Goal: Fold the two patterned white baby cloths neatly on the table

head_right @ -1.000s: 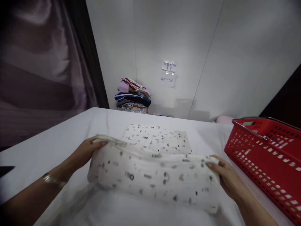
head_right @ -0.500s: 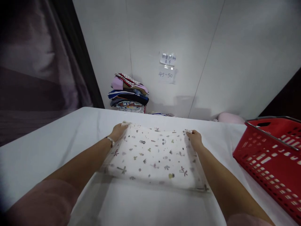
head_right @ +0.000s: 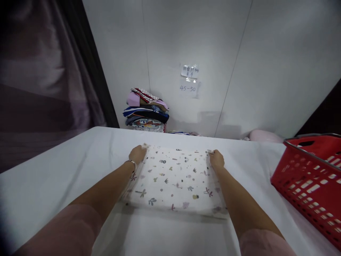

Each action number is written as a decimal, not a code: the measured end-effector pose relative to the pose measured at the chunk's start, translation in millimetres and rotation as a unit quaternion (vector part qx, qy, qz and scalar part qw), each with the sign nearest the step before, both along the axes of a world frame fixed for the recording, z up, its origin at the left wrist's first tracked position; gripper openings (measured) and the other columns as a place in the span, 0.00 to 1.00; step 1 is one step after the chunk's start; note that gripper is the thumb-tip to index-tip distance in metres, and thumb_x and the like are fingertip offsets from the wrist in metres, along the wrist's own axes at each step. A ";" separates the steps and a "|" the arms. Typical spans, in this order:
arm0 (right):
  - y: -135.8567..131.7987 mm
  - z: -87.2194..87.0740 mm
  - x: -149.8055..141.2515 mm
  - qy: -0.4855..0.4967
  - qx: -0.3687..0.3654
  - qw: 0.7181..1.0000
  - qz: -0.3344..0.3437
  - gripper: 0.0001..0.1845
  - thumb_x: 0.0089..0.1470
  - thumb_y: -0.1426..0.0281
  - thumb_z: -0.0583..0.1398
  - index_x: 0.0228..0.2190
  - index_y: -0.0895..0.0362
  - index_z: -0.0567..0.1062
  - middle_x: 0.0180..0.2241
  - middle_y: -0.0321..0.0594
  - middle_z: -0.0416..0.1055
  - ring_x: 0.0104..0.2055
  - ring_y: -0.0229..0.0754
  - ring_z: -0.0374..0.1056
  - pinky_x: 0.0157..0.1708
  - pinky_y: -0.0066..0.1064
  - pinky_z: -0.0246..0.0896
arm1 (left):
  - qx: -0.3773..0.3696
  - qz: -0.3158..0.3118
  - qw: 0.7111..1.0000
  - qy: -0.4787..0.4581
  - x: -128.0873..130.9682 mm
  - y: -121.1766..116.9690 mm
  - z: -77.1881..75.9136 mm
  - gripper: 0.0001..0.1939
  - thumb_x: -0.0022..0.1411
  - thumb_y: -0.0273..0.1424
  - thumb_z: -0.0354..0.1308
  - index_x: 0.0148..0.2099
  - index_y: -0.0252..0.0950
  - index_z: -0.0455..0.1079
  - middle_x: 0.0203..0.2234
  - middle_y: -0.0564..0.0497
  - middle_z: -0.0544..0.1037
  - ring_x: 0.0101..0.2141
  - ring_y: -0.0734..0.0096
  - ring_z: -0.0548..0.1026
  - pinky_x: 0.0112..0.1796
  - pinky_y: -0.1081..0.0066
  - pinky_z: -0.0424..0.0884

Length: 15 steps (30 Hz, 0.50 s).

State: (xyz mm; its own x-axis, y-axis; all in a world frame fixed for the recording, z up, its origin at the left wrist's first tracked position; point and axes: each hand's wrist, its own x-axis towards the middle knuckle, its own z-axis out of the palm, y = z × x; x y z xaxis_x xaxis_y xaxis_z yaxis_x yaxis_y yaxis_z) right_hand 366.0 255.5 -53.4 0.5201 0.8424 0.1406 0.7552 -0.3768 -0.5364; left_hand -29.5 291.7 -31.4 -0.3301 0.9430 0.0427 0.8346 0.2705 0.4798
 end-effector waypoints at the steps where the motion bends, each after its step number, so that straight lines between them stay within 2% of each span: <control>1: -1.8 0.2 -0.9 -0.009 -0.013 1.000 0.005 0.14 0.53 0.65 0.53 0.38 0.59 0.72 0.38 0.49 0.72 0.41 0.49 0.67 0.34 0.32 0.57 | -0.002 -0.005 1.000 0.012 0.9 -1.8 0.6 0.17 0.58 0.38 0.50 0.44 0.32 0.68 0.43 0.36 0.74 0.45 0.53 0.71 0.40 0.65 0.65; 4: -9.5 1.3 0.2 -0.034 -0.040 0.998 0.022 0.20 0.55 0.62 0.51 0.46 0.58 0.68 0.43 0.51 0.70 0.45 0.50 0.66 0.39 0.35 0.59 | -0.003 -0.017 0.999 0.046 -0.3 -7.8 4.4 0.19 0.58 0.39 0.49 0.47 0.32 0.66 0.46 0.35 0.72 0.48 0.51 0.69 0.43 0.63 0.64; 7: -22.6 4.0 9.0 -0.048 -0.065 0.996 0.026 0.28 0.55 0.58 0.50 0.54 0.61 0.61 0.50 0.55 0.65 0.51 0.54 0.62 0.43 0.40 0.58 | -0.021 -0.018 0.998 0.057 -10.5 -14.6 9.5 0.26 0.57 0.44 0.49 0.49 0.29 0.64 0.49 0.32 0.68 0.50 0.48 0.67 0.43 0.61 0.64; 10: -44.4 6.2 21.1 -0.045 -0.099 0.993 0.042 0.33 0.55 0.55 0.49 0.55 0.64 0.60 0.49 0.56 0.66 0.51 0.56 0.62 0.45 0.42 0.58 | -0.065 -0.028 0.997 0.042 -25.7 -24.6 13.2 0.30 0.55 0.48 0.49 0.48 0.27 0.65 0.47 0.30 0.71 0.46 0.48 0.71 0.38 0.64 0.66; 15: -98.7 -2.3 34.8 -0.051 -0.137 0.985 0.094 0.36 0.53 0.53 0.50 0.55 0.65 0.60 0.46 0.55 0.69 0.48 0.57 0.66 0.45 0.43 0.59 | -0.110 -0.067 0.992 0.013 -40.8 -52.7 14.8 0.27 0.50 0.49 0.54 0.41 0.30 0.69 0.42 0.34 0.75 0.43 0.51 0.73 0.35 0.68 0.65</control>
State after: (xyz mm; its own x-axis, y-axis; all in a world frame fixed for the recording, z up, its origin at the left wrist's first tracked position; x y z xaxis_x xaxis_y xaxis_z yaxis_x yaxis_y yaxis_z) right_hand 400.8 156.9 -55.6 0.3467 0.9359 -0.0626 0.8699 -0.3458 -0.3516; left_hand -70.2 239.0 -16.6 -0.2026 0.9659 -0.1613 0.8814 0.2516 0.3999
